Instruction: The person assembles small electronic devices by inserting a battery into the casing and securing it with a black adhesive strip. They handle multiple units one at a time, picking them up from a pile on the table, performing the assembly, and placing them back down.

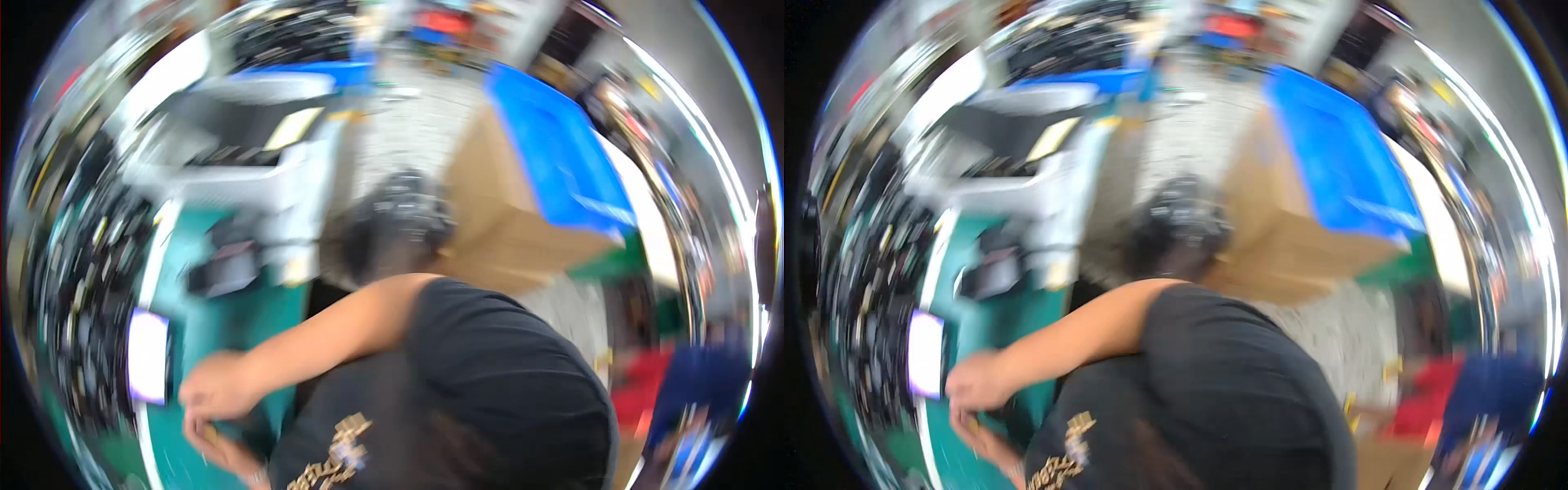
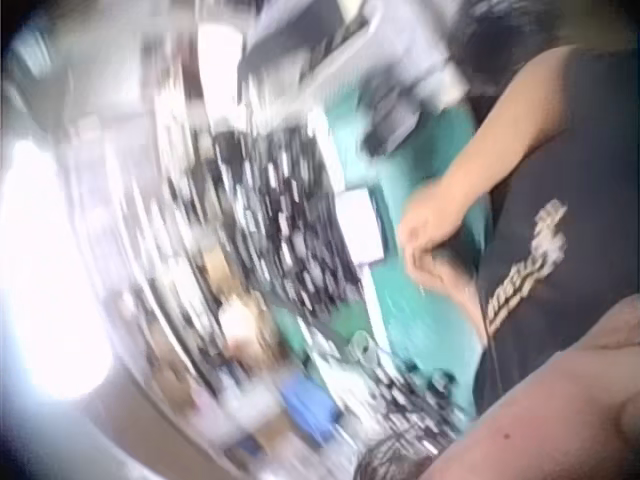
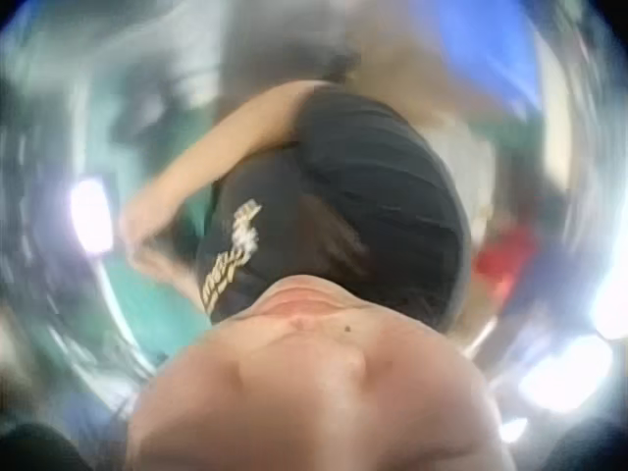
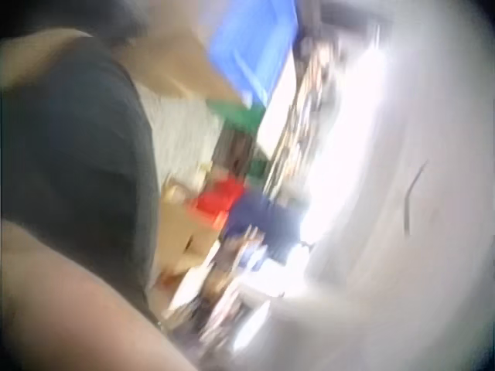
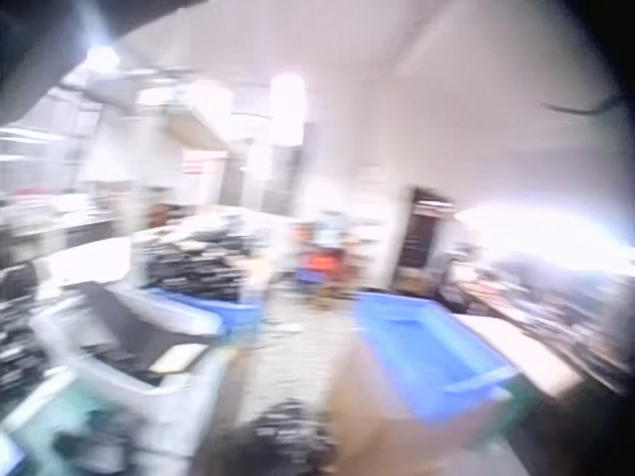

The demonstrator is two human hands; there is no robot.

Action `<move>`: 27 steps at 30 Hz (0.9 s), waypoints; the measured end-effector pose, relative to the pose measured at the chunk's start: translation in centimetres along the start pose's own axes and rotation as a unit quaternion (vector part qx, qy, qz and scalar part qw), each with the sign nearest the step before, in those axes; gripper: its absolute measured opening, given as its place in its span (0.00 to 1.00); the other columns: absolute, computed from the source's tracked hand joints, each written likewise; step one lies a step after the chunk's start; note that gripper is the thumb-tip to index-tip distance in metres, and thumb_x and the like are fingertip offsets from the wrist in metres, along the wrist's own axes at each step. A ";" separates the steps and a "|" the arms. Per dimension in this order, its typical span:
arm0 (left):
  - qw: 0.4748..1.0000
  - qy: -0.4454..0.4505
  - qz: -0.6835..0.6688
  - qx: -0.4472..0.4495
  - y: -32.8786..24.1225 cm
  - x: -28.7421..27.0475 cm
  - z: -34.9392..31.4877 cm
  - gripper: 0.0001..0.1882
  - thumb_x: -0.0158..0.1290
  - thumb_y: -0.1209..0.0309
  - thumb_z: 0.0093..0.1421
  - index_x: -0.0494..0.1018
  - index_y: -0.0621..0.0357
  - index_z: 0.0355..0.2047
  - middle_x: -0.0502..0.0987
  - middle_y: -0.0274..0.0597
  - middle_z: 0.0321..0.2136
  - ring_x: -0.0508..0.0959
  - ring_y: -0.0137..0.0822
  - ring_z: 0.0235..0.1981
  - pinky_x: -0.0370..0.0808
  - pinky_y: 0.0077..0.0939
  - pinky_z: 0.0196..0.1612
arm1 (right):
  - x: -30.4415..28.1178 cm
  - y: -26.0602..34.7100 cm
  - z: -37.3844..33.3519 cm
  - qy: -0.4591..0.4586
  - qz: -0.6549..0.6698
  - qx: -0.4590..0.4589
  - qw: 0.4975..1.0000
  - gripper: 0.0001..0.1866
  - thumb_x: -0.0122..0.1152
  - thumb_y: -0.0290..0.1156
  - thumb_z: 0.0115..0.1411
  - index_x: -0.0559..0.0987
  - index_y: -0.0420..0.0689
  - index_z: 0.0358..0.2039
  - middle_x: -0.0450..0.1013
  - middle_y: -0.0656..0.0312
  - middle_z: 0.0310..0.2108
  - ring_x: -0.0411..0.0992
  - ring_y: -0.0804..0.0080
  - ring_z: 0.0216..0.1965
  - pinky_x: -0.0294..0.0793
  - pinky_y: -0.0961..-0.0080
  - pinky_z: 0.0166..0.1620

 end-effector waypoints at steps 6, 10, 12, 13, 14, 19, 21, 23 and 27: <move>0.978 0.062 0.161 0.115 -0.4 0.0 0.9 0.06 0.47 0.77 0.53 0.67 0.63 0.33 0.69 0.50 0.29 0.69 0.48 0.31 0.66 0.35 0.36 | -0.9 -0.6 0.4 0.011 -0.096 -0.101 0.990 0.15 0.56 0.42 0.56 0.71 0.44 0.23 0.68 0.53 0.22 0.68 0.50 0.27 0.66 0.61 0.28; 0.980 0.055 0.157 0.109 -1.4 -0.6 1.8 0.04 0.48 0.73 0.55 0.67 0.61 0.30 0.70 0.47 0.26 0.69 0.47 0.29 0.63 0.36 0.36 | -0.6 -1.5 1.9 0.065 -0.015 -0.059 0.996 0.10 0.58 0.35 0.56 0.73 0.43 0.25 0.68 0.56 0.21 0.68 0.59 0.23 0.64 0.69 0.25; 0.978 0.057 0.173 0.103 -1.1 -1.0 1.9 0.04 0.48 0.75 0.57 0.67 0.62 0.32 0.69 0.47 0.29 0.69 0.45 0.31 0.65 0.33 0.37 | -0.4 -2.4 2.6 0.074 0.041 -0.038 0.996 0.10 0.57 0.33 0.57 0.71 0.40 0.25 0.66 0.59 0.20 0.65 0.68 0.21 0.64 0.73 0.25; 0.977 0.060 0.178 0.101 -1.0 -0.9 1.8 0.05 0.48 0.76 0.57 0.67 0.63 0.33 0.69 0.47 0.30 0.69 0.44 0.33 0.66 0.31 0.38 | -0.4 -2.7 2.8 0.064 0.062 -0.046 0.995 0.10 0.57 0.32 0.57 0.71 0.40 0.25 0.65 0.60 0.20 0.64 0.71 0.21 0.64 0.74 0.25; 0.982 0.027 0.159 0.101 -0.7 -0.7 1.9 0.04 0.49 0.75 0.55 0.68 0.61 0.31 0.70 0.44 0.26 0.69 0.45 0.30 0.63 0.34 0.36 | -0.6 -2.7 3.1 0.062 0.069 -0.075 0.993 0.10 0.58 0.31 0.57 0.70 0.38 0.25 0.65 0.60 0.21 0.64 0.73 0.21 0.63 0.76 0.25; 0.987 0.036 0.140 0.063 0.0 -0.8 1.9 0.03 0.49 0.75 0.55 0.69 0.60 0.30 0.71 0.41 0.26 0.69 0.42 0.30 0.63 0.32 0.36 | -0.5 -3.8 2.8 0.062 0.085 -0.113 0.988 0.07 0.59 0.26 0.55 0.72 0.38 0.27 0.66 0.60 0.22 0.64 0.75 0.22 0.64 0.79 0.27; 0.991 0.029 0.120 0.047 -0.2 -0.7 2.0 0.02 0.49 0.76 0.55 0.69 0.60 0.30 0.71 0.41 0.26 0.69 0.42 0.29 0.63 0.32 0.36 | -0.6 -3.7 3.0 0.066 0.110 -0.097 0.987 0.06 0.59 0.26 0.56 0.72 0.38 0.28 0.66 0.60 0.23 0.65 0.75 0.22 0.64 0.79 0.27; 0.992 0.026 0.114 0.043 -0.2 -0.6 2.2 0.02 0.49 0.76 0.55 0.69 0.61 0.30 0.71 0.42 0.26 0.69 0.42 0.29 0.64 0.32 0.35 | -0.7 -3.5 3.2 0.060 0.118 -0.079 0.988 0.05 0.59 0.25 0.55 0.73 0.38 0.29 0.67 0.60 0.24 0.66 0.73 0.22 0.64 0.79 0.27; 0.993 0.033 0.104 0.041 0.2 -1.0 1.9 0.04 0.47 0.80 0.56 0.68 0.62 0.33 0.71 0.44 0.29 0.70 0.37 0.31 0.67 0.28 0.36 | -0.4 -3.9 3.4 0.111 0.079 -0.080 0.987 0.06 0.59 0.21 0.52 0.74 0.38 0.32 0.69 0.58 0.27 0.68 0.69 0.25 0.67 0.76 0.28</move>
Point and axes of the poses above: each hand's wrist, its own z-axis towards the middle knuckle, its own x-axis out of the palm, y = z × x, the point moved 3 cm from there along z, towards the middle knuckle
